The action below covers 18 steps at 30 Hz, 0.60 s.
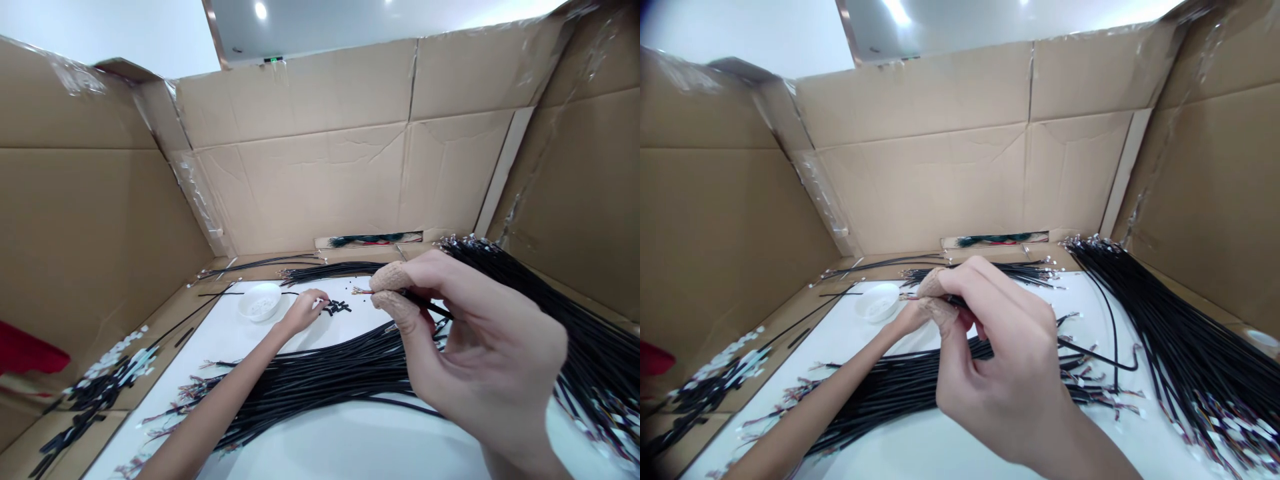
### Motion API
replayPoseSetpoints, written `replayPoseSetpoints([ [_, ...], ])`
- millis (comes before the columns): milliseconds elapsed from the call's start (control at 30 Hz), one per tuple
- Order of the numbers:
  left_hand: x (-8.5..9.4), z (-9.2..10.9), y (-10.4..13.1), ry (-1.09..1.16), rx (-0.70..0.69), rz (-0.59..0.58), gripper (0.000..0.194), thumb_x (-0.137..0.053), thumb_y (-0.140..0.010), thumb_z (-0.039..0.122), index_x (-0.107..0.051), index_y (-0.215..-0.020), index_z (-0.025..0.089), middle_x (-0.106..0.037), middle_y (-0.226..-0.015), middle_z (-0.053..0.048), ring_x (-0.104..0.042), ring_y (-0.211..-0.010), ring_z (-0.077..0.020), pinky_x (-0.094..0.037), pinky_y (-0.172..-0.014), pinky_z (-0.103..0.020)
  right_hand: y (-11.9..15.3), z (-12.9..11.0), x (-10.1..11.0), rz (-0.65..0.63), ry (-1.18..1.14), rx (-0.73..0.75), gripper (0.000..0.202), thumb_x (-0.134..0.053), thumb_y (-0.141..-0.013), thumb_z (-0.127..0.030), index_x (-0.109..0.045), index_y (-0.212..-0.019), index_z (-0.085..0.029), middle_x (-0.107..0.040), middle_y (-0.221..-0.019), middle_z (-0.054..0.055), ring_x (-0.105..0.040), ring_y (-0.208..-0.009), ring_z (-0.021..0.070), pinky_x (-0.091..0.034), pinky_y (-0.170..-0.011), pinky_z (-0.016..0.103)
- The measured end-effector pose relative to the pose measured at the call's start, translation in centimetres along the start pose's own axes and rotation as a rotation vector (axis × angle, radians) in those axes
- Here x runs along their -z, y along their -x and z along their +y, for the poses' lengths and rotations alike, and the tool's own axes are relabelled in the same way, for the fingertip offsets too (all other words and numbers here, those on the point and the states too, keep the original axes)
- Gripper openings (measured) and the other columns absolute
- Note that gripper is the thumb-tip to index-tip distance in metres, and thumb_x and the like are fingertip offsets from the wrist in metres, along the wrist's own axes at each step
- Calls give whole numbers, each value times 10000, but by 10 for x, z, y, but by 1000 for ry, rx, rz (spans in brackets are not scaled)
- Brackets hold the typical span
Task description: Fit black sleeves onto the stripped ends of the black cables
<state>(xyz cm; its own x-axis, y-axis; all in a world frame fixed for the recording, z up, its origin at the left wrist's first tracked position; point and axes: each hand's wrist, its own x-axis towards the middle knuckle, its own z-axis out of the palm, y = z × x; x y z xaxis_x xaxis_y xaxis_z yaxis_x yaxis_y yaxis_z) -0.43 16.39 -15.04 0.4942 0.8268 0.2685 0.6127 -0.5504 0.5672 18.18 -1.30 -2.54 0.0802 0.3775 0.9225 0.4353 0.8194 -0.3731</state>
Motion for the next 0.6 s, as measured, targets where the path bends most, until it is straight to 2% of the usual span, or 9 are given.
replayPoseSetpoints([
  [67,16,25,3,80,-80,126,246,-598,-950,349,-651,-1040,126,-683,-1013,-63,-670,-895,-181,-584,-800,-369,0,0,0,-4,-4,-1,256,-584,-762,81,-657,-861,-143,-656,-734,2,-594,-641,111,-454,-529,261],
  [167,45,78,20,210,-261,308,216,-614,-934,331,-688,-962,130,-723,-923,-69,-688,-841,-171,-580,-747,-321,0,-4,0,-7,28,-3,224,-583,-774,71,-645,-847,-131,-653,-719,4,-576,-634,94,-453,-538,244],
  [267,71,131,45,296,-448,415,29,-705,-851,214,-721,-864,193,-732,-818,-12,-657,-721,-118,-550,-670,-247,-2,-10,0,24,75,20,209,-572,-774,70,-632,-834,-122,-646,-706,2,-549,-630,74,-460,-547,216],
  [333,81,154,59,322,-576,463,187,-709,-807,65,-727,-904,224,-727,-823,26,-657,-728,-92,-542,-649,-208,-2,-13,-1,49,111,41,214,-572,-759,75,-629,-821,-122,-626,-684,-9,-532,-625,61,-463,-551,193],
  [433,85,170,70,285,-645,501,342,-682,-778,-49,-728,-972,229,-725,-871,41,-664,-787,-76,-548,-673,-173,0,-14,-2,68,164,21,186,-607,-776,28,-620,-802,-156,-618,-681,-37,-519,-613,48,-457,-546,176],
  [600,80,176,71,290,-636,508,343,-681,-792,-49,-731,-981,233,-725,-902,56,-655,-808,-53,-562,-716,-132,3,-19,-3,93,168,-39,161,-632,-798,-32,-608,-740,-180,-644,-667,-52,-524,-564,44,-432,-486,190],
])
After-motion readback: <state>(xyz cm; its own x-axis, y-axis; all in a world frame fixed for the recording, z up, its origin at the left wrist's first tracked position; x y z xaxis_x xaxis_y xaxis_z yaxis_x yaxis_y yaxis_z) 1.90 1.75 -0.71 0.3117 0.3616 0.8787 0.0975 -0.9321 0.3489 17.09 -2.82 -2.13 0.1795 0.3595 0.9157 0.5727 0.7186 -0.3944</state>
